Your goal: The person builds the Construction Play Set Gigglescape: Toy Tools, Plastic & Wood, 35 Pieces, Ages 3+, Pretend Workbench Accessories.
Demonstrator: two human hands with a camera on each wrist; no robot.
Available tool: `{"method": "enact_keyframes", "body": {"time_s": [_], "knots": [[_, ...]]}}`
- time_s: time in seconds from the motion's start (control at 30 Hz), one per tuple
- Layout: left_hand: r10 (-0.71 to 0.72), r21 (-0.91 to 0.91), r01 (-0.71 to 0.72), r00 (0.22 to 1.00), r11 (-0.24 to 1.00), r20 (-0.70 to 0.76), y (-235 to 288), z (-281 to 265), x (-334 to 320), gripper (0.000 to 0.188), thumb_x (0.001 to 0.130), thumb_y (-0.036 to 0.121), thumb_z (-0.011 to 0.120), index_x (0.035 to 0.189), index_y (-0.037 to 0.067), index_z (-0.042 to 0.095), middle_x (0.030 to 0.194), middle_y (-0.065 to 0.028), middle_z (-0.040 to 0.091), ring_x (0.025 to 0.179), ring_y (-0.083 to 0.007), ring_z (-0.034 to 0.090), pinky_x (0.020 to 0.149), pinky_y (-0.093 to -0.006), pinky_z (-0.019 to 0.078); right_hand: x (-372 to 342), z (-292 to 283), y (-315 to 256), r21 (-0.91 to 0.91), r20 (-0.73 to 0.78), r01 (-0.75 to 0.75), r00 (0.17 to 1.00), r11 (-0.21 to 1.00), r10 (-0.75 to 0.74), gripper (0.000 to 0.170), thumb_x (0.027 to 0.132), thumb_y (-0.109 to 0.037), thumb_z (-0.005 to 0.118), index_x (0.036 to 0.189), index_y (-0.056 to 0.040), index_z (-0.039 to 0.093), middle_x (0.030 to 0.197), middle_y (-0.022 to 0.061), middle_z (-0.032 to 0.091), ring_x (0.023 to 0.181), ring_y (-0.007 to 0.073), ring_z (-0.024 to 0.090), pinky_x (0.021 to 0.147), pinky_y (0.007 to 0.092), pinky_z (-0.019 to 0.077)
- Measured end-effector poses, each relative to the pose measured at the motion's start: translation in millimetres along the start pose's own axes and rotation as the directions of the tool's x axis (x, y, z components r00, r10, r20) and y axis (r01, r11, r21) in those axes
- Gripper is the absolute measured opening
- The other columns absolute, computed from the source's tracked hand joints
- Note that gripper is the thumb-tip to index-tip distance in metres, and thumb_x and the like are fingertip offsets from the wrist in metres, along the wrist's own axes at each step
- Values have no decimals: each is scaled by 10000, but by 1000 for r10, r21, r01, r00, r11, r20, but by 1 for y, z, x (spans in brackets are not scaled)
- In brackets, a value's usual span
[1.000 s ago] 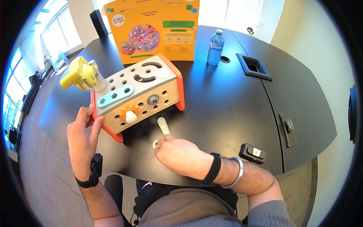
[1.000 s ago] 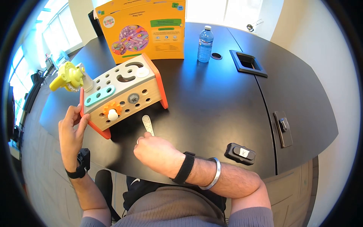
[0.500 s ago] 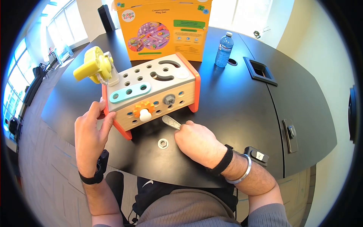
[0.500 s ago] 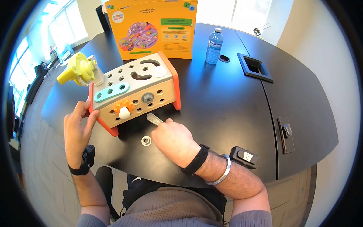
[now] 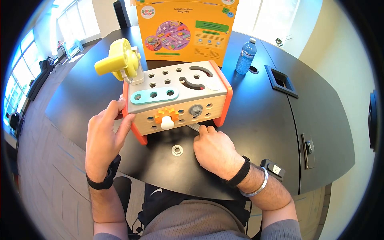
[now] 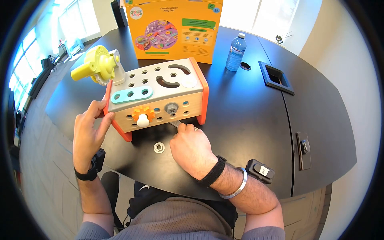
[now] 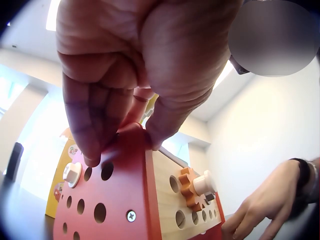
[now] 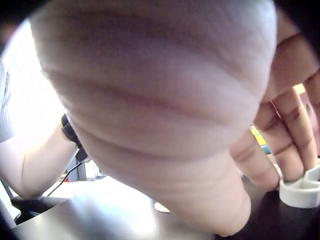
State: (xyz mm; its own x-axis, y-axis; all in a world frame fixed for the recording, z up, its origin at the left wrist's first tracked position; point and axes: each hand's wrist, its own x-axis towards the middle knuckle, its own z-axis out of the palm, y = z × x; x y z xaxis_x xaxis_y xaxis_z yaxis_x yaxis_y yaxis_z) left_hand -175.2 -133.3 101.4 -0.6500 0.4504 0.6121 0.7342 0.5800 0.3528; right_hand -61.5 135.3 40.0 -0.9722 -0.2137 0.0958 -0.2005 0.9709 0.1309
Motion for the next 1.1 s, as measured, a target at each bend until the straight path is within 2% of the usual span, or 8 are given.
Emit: {"method": "enact_keyframes", "body": {"time_s": [0.33,0.43,0.67,0.77,0.83,0.87,0.93,1.1], "knots": [[-62,-55,63,998,997,29,2,1,-1,319,1058,145,787,1260,-75,675,1006,-250,801,957,-336,834,889,-370,615,-8,-9,-14,-73,-78,21,997,997,-27,187,930,-173,688,997,-56,818,1045,117,724,1031,297,721,813,400,606],[-68,-69,70,997,995,33,3,0,-1,321,1059,146,786,1268,-72,676,1011,-250,804,964,-343,835,895,-370,616,-13,-18,-24,100,-98,172,982,980,-162,199,927,-151,685,1078,-32,739,1035,119,678,977,285,717,792,393,605],[-81,-42,83,995,996,55,2,1,-1,303,1059,142,784,1251,-65,673,1012,-252,803,970,-351,836,905,-382,622,-11,-11,-31,133,26,237,970,962,-242,275,916,-196,749,1116,-10,718,1081,124,666,1038,283,706,805,392,612],[-74,-62,76,997,995,36,1,3,-1,296,1057,142,786,1237,-63,671,1010,-252,801,967,-351,836,906,-380,622,-8,-9,-28,196,22,228,971,954,-236,363,892,-239,820,1131,13,713,1095,135,662,1059,295,699,831,396,617],[-54,-57,55,998,997,15,1,4,0,295,1043,141,797,1218,-61,672,983,-259,787,929,-380,819,846,-400,616,-6,-8,-26,201,25,224,972,954,-233,538,840,-296,894,1210,49,713,1136,143,658,1090,303,686,865,399,618],[-33,-53,33,999,998,-7,1,5,0,293,1029,139,808,1199,-58,673,957,-266,773,891,-409,803,787,-420,609,-5,-7,-25,202,26,223,972,954,-232,538,840,-296,894,1210,49,713,1136,143,658,1090,303,686,865,399,618],[-34,-52,34,999,998,-5,1,4,0,293,1029,142,808,1195,-58,672,954,-267,773,892,-410,803,787,-421,609,-4,-6,-23,186,-22,219,976,958,-219,685,809,-331,918,1311,79,697,1176,144,658,1108,299,678,905,396,612],[-34,-31,34,999,999,-3,0,3,0,300,1030,156,813,1186,-58,671,951,-268,773,893,-412,803,788,-423,611,-3,-4,-23,199,-21,213,977,957,-214,794,790,-371,932,1387,84,675,1245,158,647,1130,297,668,958,380,597]]}}
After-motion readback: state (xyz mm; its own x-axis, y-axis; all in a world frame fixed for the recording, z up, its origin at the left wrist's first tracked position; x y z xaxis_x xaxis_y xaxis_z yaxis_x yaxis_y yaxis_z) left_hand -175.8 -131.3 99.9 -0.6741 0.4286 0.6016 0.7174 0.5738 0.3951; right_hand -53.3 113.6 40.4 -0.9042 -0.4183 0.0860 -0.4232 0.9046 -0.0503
